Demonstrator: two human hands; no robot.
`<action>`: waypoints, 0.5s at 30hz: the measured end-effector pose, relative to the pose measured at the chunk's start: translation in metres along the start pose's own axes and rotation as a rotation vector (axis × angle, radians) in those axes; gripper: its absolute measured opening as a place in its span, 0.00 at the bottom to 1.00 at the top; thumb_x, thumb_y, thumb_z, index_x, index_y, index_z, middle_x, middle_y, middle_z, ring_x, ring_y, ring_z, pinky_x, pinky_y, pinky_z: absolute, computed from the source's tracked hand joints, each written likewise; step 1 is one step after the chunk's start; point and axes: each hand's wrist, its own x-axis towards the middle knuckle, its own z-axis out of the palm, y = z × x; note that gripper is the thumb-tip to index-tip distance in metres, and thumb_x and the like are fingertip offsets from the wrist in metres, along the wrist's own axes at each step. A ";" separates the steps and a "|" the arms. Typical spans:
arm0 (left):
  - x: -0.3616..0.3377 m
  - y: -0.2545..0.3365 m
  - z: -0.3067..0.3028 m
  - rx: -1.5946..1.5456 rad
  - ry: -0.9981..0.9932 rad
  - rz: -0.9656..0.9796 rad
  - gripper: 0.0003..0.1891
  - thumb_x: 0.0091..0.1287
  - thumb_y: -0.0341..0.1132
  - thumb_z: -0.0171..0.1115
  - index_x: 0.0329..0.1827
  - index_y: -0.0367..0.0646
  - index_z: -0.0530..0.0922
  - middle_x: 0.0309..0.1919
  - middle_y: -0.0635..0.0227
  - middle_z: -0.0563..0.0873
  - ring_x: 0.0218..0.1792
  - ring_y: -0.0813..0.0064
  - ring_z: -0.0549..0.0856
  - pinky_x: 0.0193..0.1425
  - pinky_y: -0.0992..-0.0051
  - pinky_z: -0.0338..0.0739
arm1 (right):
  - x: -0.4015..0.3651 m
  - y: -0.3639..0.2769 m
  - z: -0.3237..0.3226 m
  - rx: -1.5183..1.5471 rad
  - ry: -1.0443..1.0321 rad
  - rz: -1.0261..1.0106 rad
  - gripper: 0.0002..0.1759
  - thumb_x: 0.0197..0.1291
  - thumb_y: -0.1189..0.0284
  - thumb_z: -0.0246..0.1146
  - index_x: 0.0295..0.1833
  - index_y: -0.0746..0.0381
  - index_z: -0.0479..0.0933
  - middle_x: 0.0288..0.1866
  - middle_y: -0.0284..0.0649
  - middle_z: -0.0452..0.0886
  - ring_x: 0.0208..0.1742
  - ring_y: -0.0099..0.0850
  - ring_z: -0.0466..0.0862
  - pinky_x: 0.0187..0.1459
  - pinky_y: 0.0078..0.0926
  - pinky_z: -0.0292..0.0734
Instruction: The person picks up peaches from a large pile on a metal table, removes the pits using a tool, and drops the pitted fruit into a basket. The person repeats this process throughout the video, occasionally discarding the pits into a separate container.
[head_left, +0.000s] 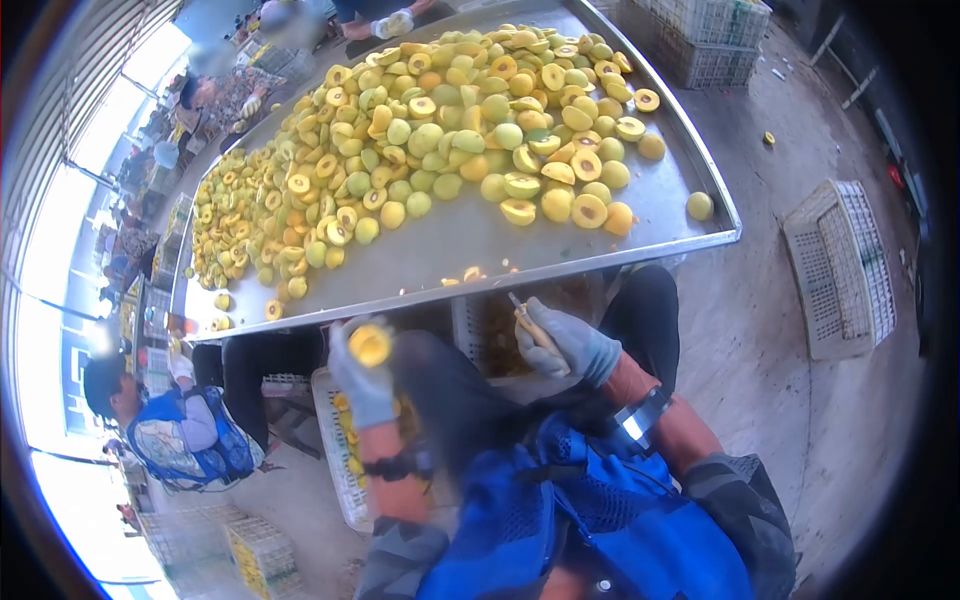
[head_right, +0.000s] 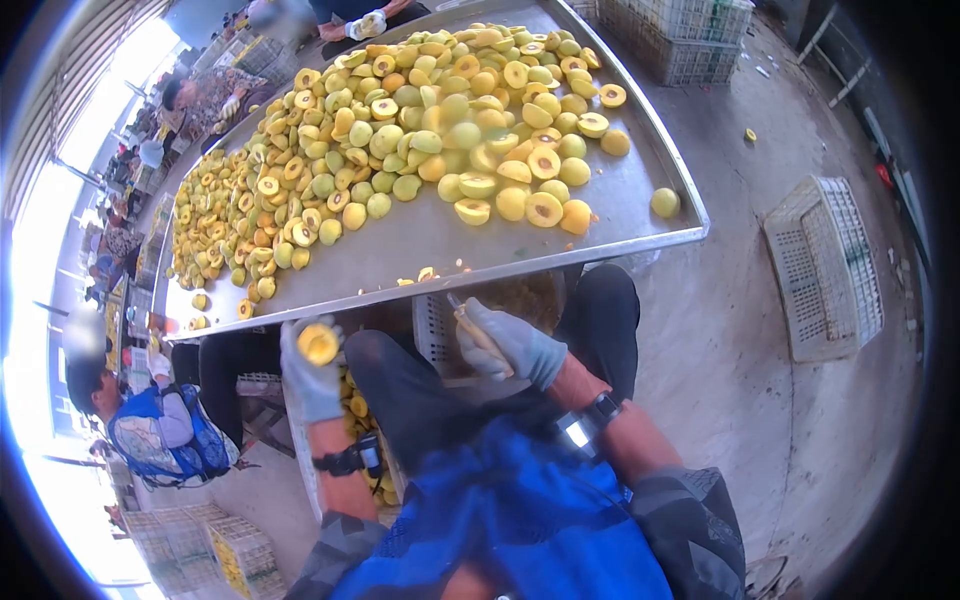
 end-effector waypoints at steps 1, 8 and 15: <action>0.004 0.004 -0.035 0.088 0.067 0.049 0.20 0.80 0.46 0.54 0.51 0.35 0.82 0.43 0.56 0.88 0.43 0.60 0.89 0.49 0.61 0.87 | 0.003 0.001 -0.001 0.002 0.020 -0.012 0.33 0.80 0.39 0.40 0.40 0.58 0.71 0.18 0.31 0.67 0.11 0.19 0.62 0.12 0.18 0.58; 0.023 0.000 -0.206 1.229 0.301 0.292 0.15 0.75 0.36 0.57 0.47 0.32 0.87 0.42 0.54 0.92 0.42 0.68 0.90 0.50 0.67 0.83 | 0.016 0.012 -0.012 0.062 0.066 0.074 0.31 0.78 0.39 0.48 0.43 0.58 0.74 0.23 0.29 0.69 0.15 0.18 0.63 0.16 0.18 0.62; 0.075 -0.054 0.007 1.054 -0.422 0.530 0.18 0.75 0.39 0.63 0.59 0.34 0.84 0.45 0.63 0.89 0.45 0.73 0.89 0.44 0.74 0.84 | 0.014 0.002 -0.015 -0.007 0.213 -0.013 0.30 0.79 0.42 0.50 0.44 0.61 0.76 0.25 0.31 0.74 0.16 0.20 0.69 0.17 0.19 0.64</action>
